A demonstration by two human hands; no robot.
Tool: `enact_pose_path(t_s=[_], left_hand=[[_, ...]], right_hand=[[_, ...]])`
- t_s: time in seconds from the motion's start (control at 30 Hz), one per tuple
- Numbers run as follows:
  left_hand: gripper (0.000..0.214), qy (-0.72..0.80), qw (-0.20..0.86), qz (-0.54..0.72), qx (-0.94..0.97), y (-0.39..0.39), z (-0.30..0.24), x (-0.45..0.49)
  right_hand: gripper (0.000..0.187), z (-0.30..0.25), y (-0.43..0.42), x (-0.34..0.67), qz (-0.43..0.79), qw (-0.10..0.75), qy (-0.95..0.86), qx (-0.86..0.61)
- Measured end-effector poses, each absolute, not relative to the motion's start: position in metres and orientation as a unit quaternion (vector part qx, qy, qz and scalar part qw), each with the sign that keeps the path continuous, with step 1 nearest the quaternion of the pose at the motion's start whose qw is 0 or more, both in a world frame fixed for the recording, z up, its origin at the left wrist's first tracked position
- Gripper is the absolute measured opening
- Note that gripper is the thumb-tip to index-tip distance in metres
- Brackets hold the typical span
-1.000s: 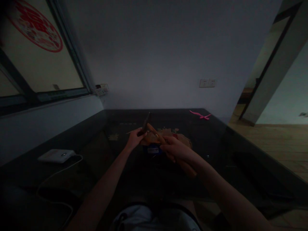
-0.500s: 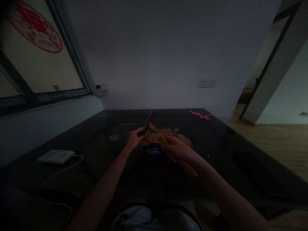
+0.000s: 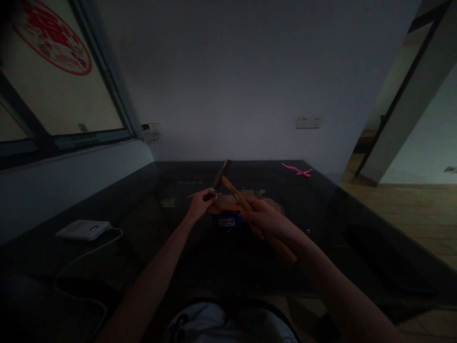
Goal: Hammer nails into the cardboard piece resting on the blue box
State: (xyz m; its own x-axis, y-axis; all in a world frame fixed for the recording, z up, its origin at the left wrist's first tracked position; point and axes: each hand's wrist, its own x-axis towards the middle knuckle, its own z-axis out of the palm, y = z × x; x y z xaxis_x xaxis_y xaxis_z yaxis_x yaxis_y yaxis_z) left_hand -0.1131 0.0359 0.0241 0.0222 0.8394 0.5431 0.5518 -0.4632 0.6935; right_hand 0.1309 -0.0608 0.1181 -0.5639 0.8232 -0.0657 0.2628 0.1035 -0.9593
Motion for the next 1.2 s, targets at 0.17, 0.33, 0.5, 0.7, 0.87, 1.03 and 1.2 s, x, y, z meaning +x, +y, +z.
enact_pose_path(t_s=[0.17, 0.33, 0.5, 0.7, 0.87, 1.03, 1.2], left_hand=[[0.017, 0.482, 0.171, 0.501, 0.698, 0.033, 0.026, -0.111], [0.022, 0.487, 0.194, 0.494, 0.694, 0.036, 0.029, -0.111], [0.016, 0.511, 0.18, 0.477, 0.692, 0.039, 0.032, -0.108], [0.013, 0.518, 0.167, 0.474, 0.692, 0.035, 0.034, -0.105], [0.015, 0.516, 0.173, 0.473, 0.693, 0.035, 0.033, -0.106], [0.016, 0.516, 0.173, 0.473, 0.693, 0.036, 0.032, -0.108], [0.017, 0.539, 0.155, 0.454, 0.692, 0.037, 0.03, -0.108]], right_hand=[[0.038, 0.124, -0.062, 0.136, 0.528, 0.278, -0.705, -0.384], [0.033, 0.123, -0.058, 0.135, 0.453, 0.258, -0.744, -0.417], [0.038, 0.133, -0.056, 0.133, 0.398, 0.242, -0.787, -0.405], [0.038, 0.136, -0.053, 0.134, 0.358, 0.212, -0.809, -0.414], [0.039, 0.139, -0.057, 0.135, 0.355, 0.212, -0.81, -0.416], [0.041, 0.142, -0.06, 0.134, 0.355, 0.191, -0.809, -0.427], [0.04, 0.134, -0.055, 0.137, 0.348, 0.189, -0.813, -0.427]])
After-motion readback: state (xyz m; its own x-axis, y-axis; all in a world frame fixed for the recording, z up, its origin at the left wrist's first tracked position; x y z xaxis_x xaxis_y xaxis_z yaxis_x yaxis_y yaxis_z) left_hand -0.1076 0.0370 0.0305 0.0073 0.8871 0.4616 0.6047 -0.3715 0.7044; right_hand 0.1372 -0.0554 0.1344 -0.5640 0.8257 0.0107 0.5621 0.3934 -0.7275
